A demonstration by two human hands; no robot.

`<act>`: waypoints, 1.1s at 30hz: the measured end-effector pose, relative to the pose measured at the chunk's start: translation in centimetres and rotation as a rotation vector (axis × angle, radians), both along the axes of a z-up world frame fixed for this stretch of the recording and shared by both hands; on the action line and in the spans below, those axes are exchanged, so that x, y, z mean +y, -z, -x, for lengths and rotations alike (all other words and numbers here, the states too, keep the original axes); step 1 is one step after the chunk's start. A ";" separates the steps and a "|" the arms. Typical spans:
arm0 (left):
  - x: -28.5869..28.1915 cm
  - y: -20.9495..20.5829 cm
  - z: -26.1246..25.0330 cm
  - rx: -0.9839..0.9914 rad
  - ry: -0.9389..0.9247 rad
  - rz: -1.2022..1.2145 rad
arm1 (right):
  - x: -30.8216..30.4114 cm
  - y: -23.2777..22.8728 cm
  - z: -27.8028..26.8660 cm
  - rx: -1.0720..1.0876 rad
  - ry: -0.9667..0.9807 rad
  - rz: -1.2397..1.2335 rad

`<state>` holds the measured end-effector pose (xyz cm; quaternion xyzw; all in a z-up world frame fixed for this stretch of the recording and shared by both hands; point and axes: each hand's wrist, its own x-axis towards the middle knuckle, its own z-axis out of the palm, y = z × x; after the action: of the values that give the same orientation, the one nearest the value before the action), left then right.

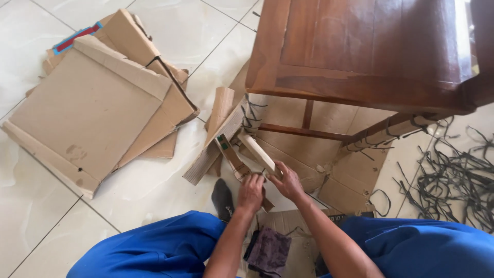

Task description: Wrapping the legs of a wooden chair with cardboard and plastic straps for protection.

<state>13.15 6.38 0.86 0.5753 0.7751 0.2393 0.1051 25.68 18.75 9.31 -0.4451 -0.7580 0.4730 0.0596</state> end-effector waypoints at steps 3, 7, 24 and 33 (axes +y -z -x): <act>1.7 0.2 3.5 0.244 0.037 0.303 | -0.5 2.1 -3.4 -0.165 -0.019 -0.053; 3.6 -7.3 8.0 0.446 -0.234 0.403 | -0.9 2.7 -6.1 -0.347 0.008 0.028; 1.0 7.3 20.3 0.255 -0.508 0.892 | 0.5 1.0 -9.0 -0.360 0.201 0.109; 3.4 -1.9 13.4 0.220 -0.536 0.651 | 1.2 3.1 -10.2 -0.283 0.230 -0.324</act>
<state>-0.22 9.79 2.72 0.3128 0.9386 -0.0614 0.1321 35.90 19.95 6.21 -0.5751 -0.7690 0.2685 0.0770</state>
